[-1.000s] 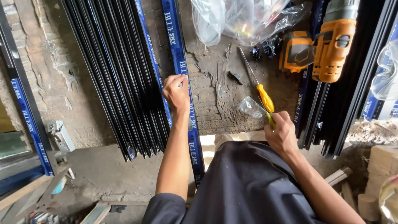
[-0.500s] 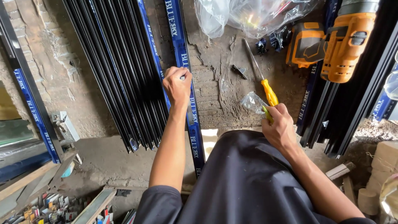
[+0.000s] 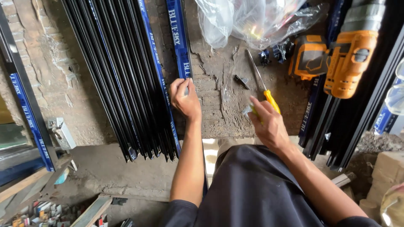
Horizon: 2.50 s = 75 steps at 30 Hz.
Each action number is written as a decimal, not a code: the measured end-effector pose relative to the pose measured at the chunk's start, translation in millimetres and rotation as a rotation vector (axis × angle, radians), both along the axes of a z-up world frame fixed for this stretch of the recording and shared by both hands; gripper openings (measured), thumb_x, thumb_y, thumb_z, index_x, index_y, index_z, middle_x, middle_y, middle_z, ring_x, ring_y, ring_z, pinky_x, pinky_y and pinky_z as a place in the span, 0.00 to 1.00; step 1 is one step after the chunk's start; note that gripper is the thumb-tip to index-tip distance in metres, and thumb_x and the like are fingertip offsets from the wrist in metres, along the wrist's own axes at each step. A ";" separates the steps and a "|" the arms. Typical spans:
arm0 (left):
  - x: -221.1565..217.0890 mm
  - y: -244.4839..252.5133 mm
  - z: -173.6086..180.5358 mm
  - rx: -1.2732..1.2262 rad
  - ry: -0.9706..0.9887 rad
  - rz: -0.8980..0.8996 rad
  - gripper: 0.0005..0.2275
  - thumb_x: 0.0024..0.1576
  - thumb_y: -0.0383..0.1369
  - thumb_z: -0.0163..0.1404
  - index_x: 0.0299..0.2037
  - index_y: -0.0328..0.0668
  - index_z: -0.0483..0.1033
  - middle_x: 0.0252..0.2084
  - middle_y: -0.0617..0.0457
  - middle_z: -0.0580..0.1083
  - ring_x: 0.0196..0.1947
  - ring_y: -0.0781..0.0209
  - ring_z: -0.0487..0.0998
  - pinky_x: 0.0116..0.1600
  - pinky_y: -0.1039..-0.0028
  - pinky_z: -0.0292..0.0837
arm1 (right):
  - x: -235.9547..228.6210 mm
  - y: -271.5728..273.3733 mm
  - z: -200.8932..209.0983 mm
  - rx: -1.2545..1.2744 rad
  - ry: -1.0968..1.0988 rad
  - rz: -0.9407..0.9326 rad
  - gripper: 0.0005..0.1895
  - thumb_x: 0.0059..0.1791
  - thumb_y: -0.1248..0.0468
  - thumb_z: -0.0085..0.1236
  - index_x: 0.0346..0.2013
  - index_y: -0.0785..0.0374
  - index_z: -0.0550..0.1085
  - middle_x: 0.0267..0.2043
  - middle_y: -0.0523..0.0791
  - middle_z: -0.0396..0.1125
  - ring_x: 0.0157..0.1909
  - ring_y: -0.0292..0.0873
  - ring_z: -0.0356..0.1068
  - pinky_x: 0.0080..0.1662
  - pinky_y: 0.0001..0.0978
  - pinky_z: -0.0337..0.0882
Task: The person uses a utility knife to cut a protective blue film from a black metal window frame. They then use a yellow screwdriver to tighten screws on the frame. Finally, they handle small plastic bags containing hardware components.
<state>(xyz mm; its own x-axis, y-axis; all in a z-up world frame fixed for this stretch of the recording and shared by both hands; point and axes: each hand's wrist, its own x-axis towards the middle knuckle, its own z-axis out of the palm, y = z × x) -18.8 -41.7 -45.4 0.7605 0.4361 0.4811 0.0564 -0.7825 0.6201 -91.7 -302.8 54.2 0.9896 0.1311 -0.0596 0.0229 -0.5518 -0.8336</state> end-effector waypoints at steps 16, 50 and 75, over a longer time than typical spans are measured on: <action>-0.3 -13.0 3.2 0.260 0.037 0.079 0.03 0.63 0.28 0.48 0.37 0.40 0.72 0.42 0.51 0.71 0.37 0.54 0.78 0.41 0.70 0.77 | 117.1 118.1 -44.6 -0.397 -0.084 0.397 0.24 0.54 0.64 0.42 0.58 0.37 0.78 0.36 0.42 0.72 0.38 0.50 0.73 0.34 0.45 0.76; -7.3 -9.4 -4.9 -0.045 -0.040 0.129 0.05 0.65 0.22 0.36 0.37 0.36 0.64 0.38 0.49 0.63 0.37 0.48 0.72 0.45 0.65 0.72 | 132.3 134.1 -38.0 -0.438 -0.207 0.540 0.29 0.52 0.70 0.37 0.61 0.45 0.77 0.36 0.47 0.72 0.33 0.44 0.71 0.30 0.33 0.74; -10.4 -6.1 43.7 -0.345 -0.208 0.179 0.06 0.57 0.19 0.28 0.38 0.32 0.59 0.40 0.43 0.61 0.38 0.49 0.64 0.45 0.62 0.64 | 163.6 179.0 -57.6 -0.313 -0.241 0.237 0.31 0.47 0.62 0.73 0.51 0.62 0.59 0.44 0.55 0.73 0.30 0.48 0.69 0.23 0.35 0.67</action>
